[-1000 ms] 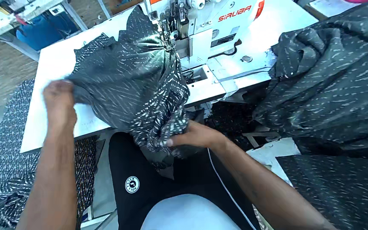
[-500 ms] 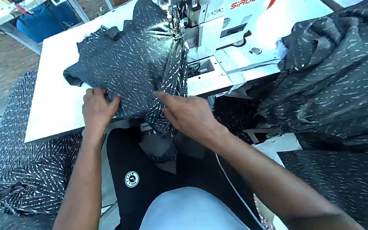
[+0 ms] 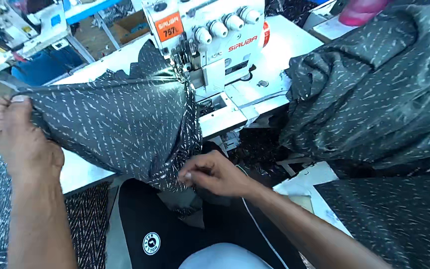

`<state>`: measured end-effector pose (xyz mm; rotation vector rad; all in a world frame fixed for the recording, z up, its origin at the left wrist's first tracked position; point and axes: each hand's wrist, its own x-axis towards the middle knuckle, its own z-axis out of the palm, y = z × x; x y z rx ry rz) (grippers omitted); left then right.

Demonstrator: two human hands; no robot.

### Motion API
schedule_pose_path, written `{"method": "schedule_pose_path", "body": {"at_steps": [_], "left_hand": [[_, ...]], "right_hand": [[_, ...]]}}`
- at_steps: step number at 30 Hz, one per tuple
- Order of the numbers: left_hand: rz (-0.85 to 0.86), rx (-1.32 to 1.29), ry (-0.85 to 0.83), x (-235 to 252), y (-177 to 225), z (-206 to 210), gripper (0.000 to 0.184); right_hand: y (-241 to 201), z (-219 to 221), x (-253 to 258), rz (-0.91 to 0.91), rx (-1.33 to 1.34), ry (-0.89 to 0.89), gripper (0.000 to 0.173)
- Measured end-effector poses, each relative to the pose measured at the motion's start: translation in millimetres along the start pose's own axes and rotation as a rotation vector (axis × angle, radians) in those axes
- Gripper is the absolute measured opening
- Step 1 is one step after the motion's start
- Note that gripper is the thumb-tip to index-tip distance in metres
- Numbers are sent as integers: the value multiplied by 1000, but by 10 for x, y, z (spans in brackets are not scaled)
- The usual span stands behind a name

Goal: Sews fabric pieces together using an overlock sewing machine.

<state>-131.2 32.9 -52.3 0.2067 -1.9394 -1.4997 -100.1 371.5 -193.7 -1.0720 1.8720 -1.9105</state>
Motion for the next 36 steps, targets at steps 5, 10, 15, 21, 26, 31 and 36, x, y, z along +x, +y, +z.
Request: {"method": "schedule_pose_path", "body": {"at_steps": [5,10,15,21,26,31,36], "left_hand": [[-515,85,-183,-601,-488,140,53],[-649,-365,-321,-1126,-575,118,46],[-287,-340,-183,-945,-441,153,28],[-190,-336,-278,-719,-258,146,31],[-156,-155,-303,-321,-135,177,32],[-237,-144,-248,-160,-186,111,35],[-266,-187,-347,-5,-295,114,45]], "right_hand": [[166,-223,-143,233,-205,503,21],[-26,-485,303,104,-406,573,19],[-157,-335,545,307,-892,346,45],[-167,-211,602,-15,-382,490,17],[-261,-435,684,295,879,347,26],[-187,-499,607,286,864,250,31],[-243,-491,483,238,646,292,31]]}}
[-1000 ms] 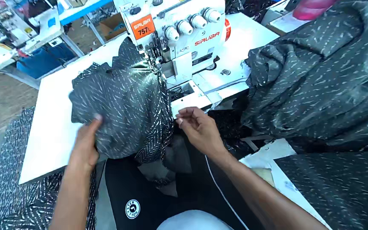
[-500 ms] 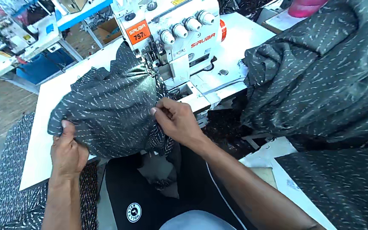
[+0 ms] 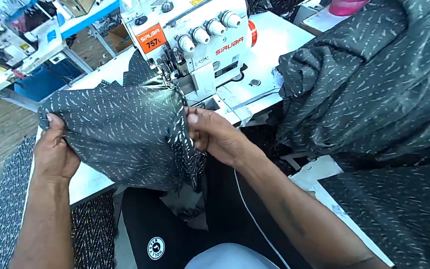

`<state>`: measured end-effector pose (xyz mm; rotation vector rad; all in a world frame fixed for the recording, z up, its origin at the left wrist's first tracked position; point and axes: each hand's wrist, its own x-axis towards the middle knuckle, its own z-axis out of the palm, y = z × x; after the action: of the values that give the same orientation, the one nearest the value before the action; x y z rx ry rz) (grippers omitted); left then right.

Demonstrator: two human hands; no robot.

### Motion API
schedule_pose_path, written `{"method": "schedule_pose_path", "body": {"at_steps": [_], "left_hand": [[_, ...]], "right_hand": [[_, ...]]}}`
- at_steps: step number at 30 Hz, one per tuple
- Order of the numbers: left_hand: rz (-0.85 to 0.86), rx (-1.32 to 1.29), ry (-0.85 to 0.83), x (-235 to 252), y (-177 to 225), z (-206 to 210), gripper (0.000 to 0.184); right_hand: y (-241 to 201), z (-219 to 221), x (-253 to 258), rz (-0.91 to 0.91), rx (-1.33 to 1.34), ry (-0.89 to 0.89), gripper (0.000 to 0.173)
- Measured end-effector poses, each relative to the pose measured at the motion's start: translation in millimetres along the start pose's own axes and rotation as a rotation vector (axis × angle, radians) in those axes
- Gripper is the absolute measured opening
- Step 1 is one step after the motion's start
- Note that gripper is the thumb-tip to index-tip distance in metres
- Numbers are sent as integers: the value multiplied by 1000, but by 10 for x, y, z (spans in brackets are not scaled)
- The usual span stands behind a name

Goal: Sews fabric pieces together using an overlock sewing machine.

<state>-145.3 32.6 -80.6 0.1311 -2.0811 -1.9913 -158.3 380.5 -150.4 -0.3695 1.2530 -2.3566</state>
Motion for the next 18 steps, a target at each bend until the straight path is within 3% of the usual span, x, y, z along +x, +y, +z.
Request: {"method": "schedule_pose_path", "body": {"at_steps": [2,5,7,10,12,16,18], "left_hand": [[5,0,-61,8,38,70,50],[55,39,-47,61,7,153,48],[109,125,9,47,49,204,46],[181,327,137,89,400,316,42],[167,456,165,155,640,283,40],[123,487,-14,356,700,99,39],[93,407,-32,421,544,-4,42]], "right_hand": [[164,20,-71,42,-299,107,44],[309,40,-57,32,-479,99,39],[292,90,50,30,-408,76,32],[88,164,138,55,81,-52,23],[85,101,118,69,218,-100,27],[390,-51,-156,160,-169,70,27],[462,-33,-337,202,-202,81,32]]}}
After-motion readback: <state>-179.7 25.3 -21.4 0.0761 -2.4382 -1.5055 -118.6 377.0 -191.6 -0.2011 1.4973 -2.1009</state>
